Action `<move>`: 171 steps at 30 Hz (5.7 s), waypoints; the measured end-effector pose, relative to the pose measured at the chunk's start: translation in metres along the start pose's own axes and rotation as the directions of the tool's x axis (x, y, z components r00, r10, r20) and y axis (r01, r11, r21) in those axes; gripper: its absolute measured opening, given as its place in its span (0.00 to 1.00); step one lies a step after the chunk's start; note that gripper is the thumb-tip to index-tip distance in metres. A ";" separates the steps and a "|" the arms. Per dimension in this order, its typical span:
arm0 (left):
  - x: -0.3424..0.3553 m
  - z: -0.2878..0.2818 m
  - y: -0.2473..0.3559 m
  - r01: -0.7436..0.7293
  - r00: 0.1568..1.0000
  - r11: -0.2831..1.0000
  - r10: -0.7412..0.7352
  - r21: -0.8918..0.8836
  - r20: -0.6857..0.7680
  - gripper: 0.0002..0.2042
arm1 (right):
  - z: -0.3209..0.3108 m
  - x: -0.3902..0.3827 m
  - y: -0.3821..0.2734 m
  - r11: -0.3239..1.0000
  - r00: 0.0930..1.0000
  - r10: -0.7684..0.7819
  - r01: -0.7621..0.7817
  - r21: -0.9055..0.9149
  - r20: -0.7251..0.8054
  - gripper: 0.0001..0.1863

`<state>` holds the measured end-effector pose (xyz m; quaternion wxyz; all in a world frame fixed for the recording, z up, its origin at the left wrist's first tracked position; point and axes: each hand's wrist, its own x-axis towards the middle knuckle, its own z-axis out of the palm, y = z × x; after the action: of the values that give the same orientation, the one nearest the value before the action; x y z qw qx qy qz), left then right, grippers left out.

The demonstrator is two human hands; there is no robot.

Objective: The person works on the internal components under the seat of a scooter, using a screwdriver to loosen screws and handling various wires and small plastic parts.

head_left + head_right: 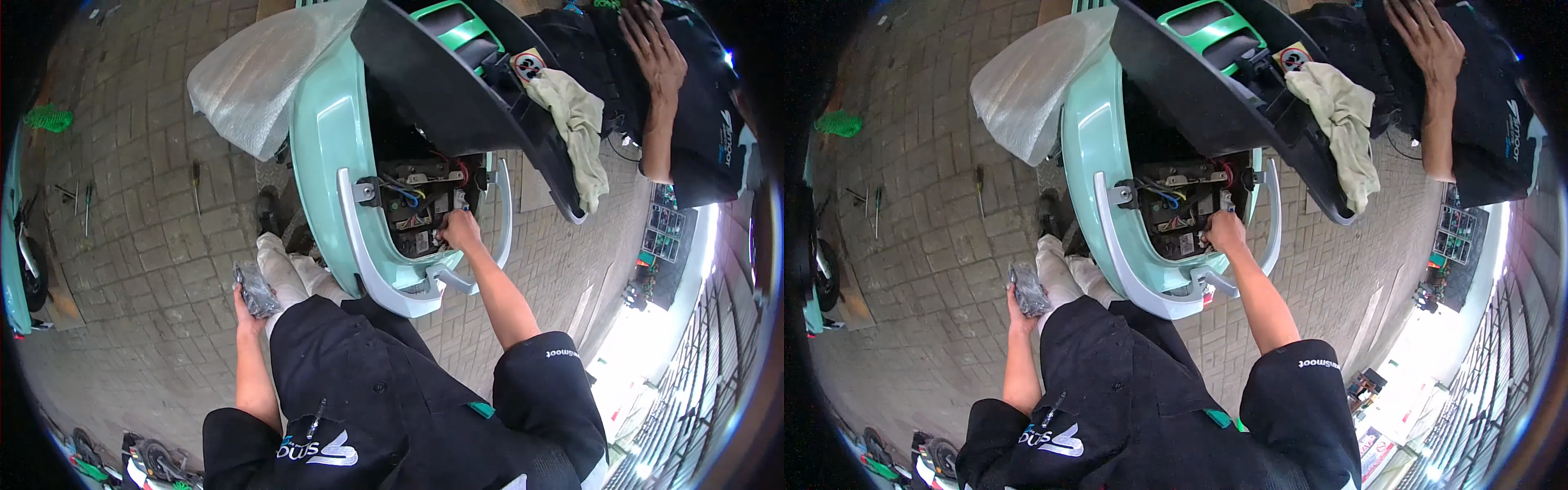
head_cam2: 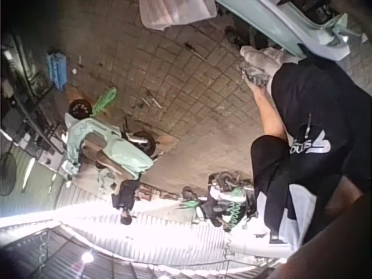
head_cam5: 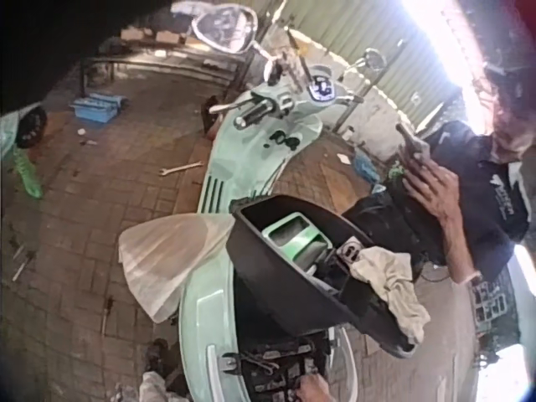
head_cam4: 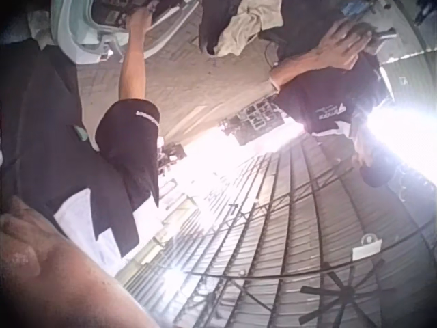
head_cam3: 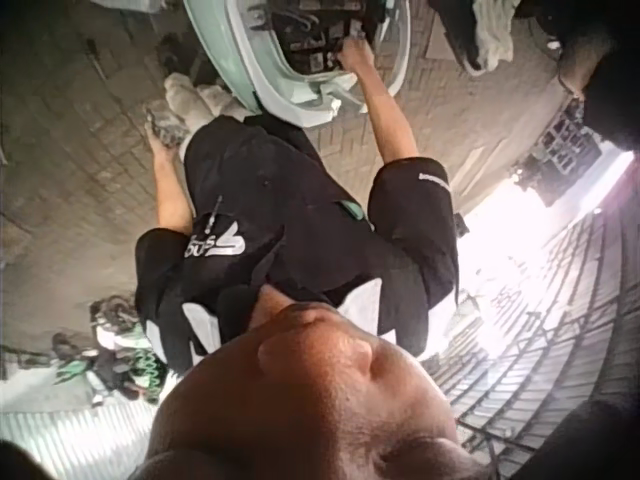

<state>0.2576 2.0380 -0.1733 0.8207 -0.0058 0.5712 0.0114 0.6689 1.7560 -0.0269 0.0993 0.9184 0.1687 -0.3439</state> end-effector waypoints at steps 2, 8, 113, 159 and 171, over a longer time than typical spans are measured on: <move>0.000 -0.002 0.006 -0.009 1.000 1.000 0.009 0.016 0.022 0.35 | -0.002 0.000 -0.002 1.000 1.000 0.020 -0.020 0.014 0.014 0.13; -0.008 -0.002 0.007 -0.093 0.995 0.991 0.095 0.100 -0.020 0.33 | 0.002 -0.015 -0.015 0.996 0.994 0.090 -0.090 0.005 -0.066 0.11; -0.075 -0.021 0.210 -0.029 0.994 0.476 0.107 0.879 -0.025 0.31 | 0.252 -0.268 -0.075 0.234 0.448 0.876 -0.068 0.970 -0.180 0.09; 0.544 -0.179 0.276 0.081 0.605 -0.286 0.775 0.955 0.181 0.39 | 0.789 0.076 -0.205 0.414 0.546 0.831 -0.469 0.780 -0.112 0.17; 0.509 -0.152 0.178 -0.368 0.538 -0.423 0.630 0.828 0.561 0.43 | 0.604 0.091 -0.279 0.429 0.526 0.677 0.287 0.857 -0.515 0.16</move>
<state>0.2878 2.2183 -0.7030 0.3795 0.8391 0.3896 -0.0070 0.2668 1.8550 -0.5555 -0.4353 0.8822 -0.1395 0.1131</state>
